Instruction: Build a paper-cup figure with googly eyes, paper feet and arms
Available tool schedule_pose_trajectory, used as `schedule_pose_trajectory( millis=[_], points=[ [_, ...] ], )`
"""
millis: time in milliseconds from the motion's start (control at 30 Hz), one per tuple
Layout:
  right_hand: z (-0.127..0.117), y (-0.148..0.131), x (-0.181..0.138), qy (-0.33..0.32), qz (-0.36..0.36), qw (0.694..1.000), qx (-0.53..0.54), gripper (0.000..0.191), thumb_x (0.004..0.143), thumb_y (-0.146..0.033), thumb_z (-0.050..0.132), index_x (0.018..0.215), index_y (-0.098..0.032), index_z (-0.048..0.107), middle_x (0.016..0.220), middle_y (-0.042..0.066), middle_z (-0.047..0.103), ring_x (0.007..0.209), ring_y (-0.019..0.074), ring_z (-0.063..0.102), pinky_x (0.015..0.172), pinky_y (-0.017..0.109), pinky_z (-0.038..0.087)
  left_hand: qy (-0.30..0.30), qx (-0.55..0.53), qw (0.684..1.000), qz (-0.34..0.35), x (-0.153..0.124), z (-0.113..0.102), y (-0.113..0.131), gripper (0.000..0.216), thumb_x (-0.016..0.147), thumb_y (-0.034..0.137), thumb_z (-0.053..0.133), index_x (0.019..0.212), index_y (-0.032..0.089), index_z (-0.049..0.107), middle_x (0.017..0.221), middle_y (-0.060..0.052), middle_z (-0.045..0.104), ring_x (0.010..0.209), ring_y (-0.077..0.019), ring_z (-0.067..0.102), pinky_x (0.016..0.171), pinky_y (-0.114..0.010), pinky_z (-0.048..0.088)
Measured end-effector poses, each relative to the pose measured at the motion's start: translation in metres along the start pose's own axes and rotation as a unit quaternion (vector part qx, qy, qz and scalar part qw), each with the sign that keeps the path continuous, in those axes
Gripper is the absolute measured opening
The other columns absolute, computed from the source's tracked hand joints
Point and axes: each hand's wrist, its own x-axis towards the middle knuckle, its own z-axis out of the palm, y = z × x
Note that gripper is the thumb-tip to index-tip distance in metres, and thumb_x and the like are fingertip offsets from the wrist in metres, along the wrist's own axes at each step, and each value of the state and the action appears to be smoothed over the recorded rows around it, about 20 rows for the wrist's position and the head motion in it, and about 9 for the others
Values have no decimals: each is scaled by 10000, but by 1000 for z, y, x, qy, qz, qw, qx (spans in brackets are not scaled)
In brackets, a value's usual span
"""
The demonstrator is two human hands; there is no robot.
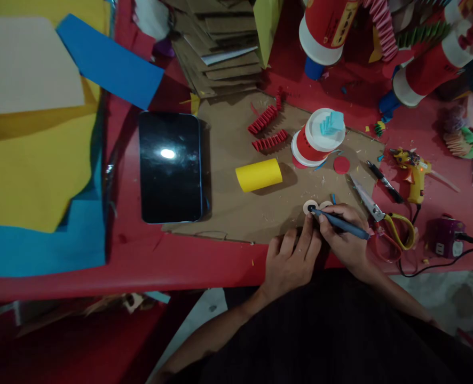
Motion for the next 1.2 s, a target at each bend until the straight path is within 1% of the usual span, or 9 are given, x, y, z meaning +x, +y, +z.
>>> schedule_pose_trajectory(
  millis=[200,367,467,633,733,833,933,1100,1200],
  points=[
    [0,1,0,-3,-1,1000,-3,62,897,-221,693,925,-276,702,874,-2,788,794,175,763,744,323,620,2,-2,1000,-1,1,-1,-1,308,929,139,504,1084,182,767,1158,-77,804,862,-236,569,681,-380,394],
    [-1,1,-1,-7,6,1000,-2,55,891,-226,698,919,-272,698,867,3,781,792,183,760,741,334,616,1,-4,1000,0,1,-1,-1,326,934,134,497,1102,183,772,1157,-79,804,861,-239,564,685,-381,390],
    [-1,2,-1,-6,4,1000,2,64,889,-225,697,930,-273,690,874,4,780,797,185,757,743,339,612,3,-8,1000,1,2,-2,-1,315,937,129,496,1074,175,776,1174,-81,799,858,-237,562,681,-381,380],
    [-1,2,-1,-9,-4,1000,-18,30,912,-248,672,930,-269,684,871,6,782,793,182,758,737,338,618,3,-7,1000,-8,2,-2,0,298,924,123,511,1058,173,772,1166,-70,803,861,-234,561,685,-376,384],
    [-2,2,-1,-9,-4,1000,-12,60,896,-225,688,932,-273,688,870,-2,779,799,182,758,747,338,613,5,-1,1000,-5,3,-2,-1,294,917,128,510,1038,178,774,1159,-63,806,858,-232,559,675,-373,388],
    [-2,1,-1,-13,3,1000,-2,84,887,-214,698,940,-279,689,880,-4,779,810,186,760,754,342,616,0,3,1000,-2,2,-2,-1,299,916,133,510,1046,186,774,1180,-60,801,856,-231,562,672,-374,390],
    [-2,1,0,-9,3,1000,-13,51,900,-234,682,926,-278,685,879,3,786,796,189,761,743,349,622,0,-6,1000,-5,-1,0,0,293,919,145,524,1072,192,769,1190,-67,798,870,-236,573,679,-378,390],
    [-2,0,1,-12,-4,1000,-16,28,905,-250,679,913,-276,685,867,5,787,794,190,761,745,350,623,-5,-38,999,-26,-7,4,2,334,924,176,557,1214,198,722,1209,-86,790,905,-237,591,697,-382,389],
    [-1,0,1,-8,-4,1000,-13,31,910,-246,676,911,-275,685,869,3,787,796,186,762,756,347,624,-4,-26,999,-19,-6,3,2,283,931,175,554,1137,199,746,1192,-77,796,884,-231,594,688,-384,390]
  ],
)
